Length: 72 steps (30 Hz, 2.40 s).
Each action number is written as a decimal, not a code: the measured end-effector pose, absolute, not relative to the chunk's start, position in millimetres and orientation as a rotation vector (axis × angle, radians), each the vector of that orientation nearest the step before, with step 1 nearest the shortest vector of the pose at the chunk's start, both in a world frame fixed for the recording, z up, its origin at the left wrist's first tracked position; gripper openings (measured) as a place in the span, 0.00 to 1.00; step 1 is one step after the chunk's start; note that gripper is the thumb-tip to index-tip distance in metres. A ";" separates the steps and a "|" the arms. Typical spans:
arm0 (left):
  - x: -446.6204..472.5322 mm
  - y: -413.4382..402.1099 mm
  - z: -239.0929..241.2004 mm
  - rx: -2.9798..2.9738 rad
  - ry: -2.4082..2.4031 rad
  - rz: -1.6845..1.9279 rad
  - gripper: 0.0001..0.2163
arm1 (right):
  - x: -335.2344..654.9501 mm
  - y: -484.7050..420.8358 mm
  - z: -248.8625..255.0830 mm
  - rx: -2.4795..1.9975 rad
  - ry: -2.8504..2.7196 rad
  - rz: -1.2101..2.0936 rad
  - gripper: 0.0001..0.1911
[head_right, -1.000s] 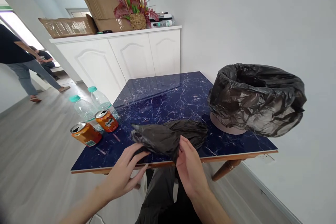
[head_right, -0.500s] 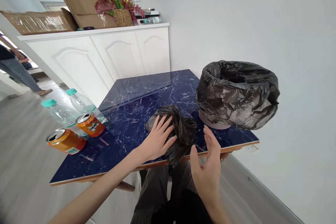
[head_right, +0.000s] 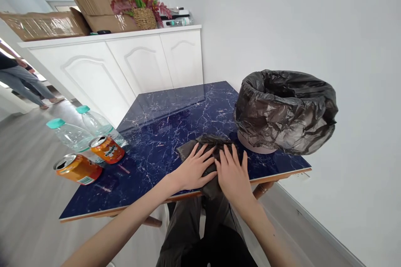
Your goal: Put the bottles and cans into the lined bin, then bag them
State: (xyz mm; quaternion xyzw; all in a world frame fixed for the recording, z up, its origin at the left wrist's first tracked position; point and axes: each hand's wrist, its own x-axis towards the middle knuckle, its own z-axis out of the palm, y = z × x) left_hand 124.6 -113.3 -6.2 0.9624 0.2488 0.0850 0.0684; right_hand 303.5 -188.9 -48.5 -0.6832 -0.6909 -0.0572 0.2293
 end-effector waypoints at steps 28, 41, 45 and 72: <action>36.4 -122.1 26.0 2.516 0.727 0.472 0.16 | 346.0 -244.8 -20.8 -1.505 -1.372 0.752 0.23; 98.3 -114.0 7.5 2.348 1.236 0.492 0.18 | 276.7 -234.7 -7.3 -1.610 -1.965 -0.172 0.33; 100.3 -110.8 7.9 2.511 1.369 0.321 0.21 | 285.9 -220.8 -46.7 -1.817 -1.995 -0.179 0.34; 27.8 -34.8 -8.4 1.986 1.024 0.887 0.18 | 284.0 -227.9 -64.8 -1.928 -2.016 -0.110 0.39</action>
